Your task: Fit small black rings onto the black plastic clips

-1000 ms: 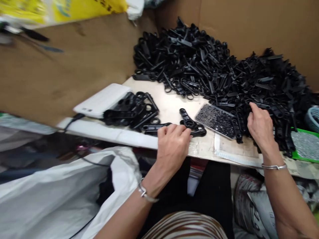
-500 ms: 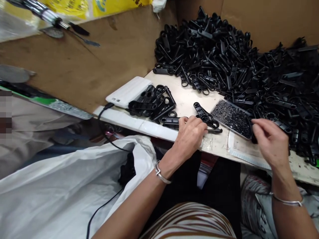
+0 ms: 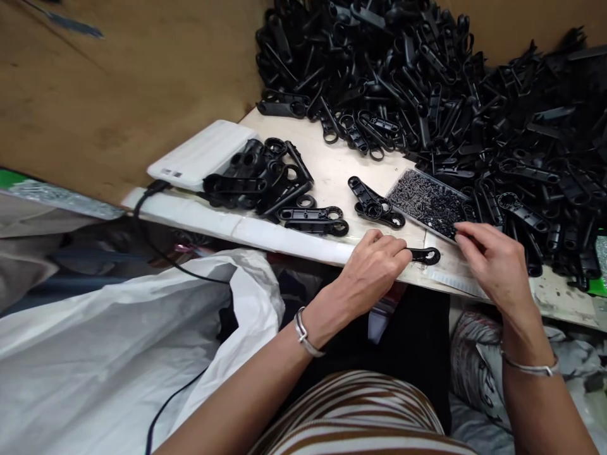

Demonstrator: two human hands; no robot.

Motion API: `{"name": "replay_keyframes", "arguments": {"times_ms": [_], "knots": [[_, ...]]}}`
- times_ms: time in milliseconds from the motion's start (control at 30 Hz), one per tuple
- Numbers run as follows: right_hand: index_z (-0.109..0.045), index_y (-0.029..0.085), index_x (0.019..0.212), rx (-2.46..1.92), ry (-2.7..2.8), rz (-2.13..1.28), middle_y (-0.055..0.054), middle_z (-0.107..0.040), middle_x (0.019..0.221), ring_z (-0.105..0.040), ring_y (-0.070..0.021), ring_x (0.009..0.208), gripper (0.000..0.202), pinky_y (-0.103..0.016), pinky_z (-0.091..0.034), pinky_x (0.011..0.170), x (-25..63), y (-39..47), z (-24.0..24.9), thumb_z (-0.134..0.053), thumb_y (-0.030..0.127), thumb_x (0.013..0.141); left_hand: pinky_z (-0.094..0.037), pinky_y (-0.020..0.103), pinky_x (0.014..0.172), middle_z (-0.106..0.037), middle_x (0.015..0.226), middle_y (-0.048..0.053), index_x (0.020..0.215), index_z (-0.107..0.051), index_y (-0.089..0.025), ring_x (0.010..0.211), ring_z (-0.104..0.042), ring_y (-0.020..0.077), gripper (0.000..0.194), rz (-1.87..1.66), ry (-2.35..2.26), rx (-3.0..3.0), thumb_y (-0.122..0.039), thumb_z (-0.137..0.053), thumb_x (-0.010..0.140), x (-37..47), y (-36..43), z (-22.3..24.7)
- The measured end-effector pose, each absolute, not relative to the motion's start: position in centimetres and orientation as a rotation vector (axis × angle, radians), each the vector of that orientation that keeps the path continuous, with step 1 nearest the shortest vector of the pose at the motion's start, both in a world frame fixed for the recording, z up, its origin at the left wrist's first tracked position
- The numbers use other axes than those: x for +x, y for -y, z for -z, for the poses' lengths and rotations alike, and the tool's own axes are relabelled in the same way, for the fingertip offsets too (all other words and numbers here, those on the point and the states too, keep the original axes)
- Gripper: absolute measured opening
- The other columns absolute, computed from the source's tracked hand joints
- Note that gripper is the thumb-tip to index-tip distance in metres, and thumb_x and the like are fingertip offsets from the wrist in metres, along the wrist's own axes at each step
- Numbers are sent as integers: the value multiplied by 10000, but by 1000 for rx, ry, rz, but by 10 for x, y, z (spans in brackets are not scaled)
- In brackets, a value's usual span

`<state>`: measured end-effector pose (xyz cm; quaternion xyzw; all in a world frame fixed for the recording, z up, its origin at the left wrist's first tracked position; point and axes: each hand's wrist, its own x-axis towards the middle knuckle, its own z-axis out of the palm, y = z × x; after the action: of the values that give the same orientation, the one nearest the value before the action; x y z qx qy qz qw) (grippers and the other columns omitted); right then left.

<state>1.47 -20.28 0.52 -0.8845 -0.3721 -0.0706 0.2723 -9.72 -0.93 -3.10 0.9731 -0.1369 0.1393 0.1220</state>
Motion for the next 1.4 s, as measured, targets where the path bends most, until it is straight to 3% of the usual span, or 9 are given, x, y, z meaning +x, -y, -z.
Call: {"name": "replay_keyframes", "arguments": {"times_ms": [200, 367, 500, 767, 1100, 1400], "knots": [[-724, 181, 1013, -2494, 1160, 109, -75, -710, 974, -674, -244, 870, 220, -355, -508, 818, 32, 176, -18, -532, 190, 907, -356, 380, 929, -655, 880, 33, 904, -537, -160, 836, -608, 176, 167, -346, 373, 2814, -41, -419, 913, -95, 6, 22], [-716, 212, 1037, -2393, 770, -165, 4, -668, 629, -654, -178, 599, 232, -281, -512, 605, 14, 197, -10, -533, 303, 926, -353, 366, 915, -651, 867, 22, 879, -499, -170, 809, -605, 168, 96, -357, 361, 2746, -114, -453, 943, -95, 5, 20], [-663, 181, 1130, -2093, 426, -393, -48, -709, 786, -632, -168, 533, 356, -267, -506, 458, -2, 216, 3, -593, 442, 899, -348, 367, 909, -651, 829, 10, 877, -491, -168, 778, -609, 167, 75, -391, 377, 2706, -146, -481, 948, -95, 10, 18], [-583, 174, 1226, -1563, 104, -677, -96, -731, 871, -720, -251, 805, 543, -284, -609, 605, -19, 213, 11, -771, 434, 789, -357, 362, 878, -659, 803, -1, 891, -485, -168, 729, -612, 163, 73, -402, 361, 2729, -110, -483, 937, -97, 17, 13], [-588, 156, 1235, -1539, 76, -691, -98, -733, 853, -722, -245, 769, 601, -297, -619, 625, -20, 208, 15, -814, 416, 743, -352, 390, 898, -679, 850, 19, 919, -503, -161, 798, -641, 189, 62, -333, 347, 2734, -102, -484, 926, -96, 16, 18], [-626, 166, 1196, -1570, 106, -676, -65, -716, 732, -676, -165, 621, 525, -248, -593, 612, -15, 210, 20, -801, 410, 765, -360, 370, 862, -666, 913, 34, 1025, -515, -151, 871, -636, 192, 120, -218, 361, 2708, -104, -454, 934, -100, 26, 18]]}}
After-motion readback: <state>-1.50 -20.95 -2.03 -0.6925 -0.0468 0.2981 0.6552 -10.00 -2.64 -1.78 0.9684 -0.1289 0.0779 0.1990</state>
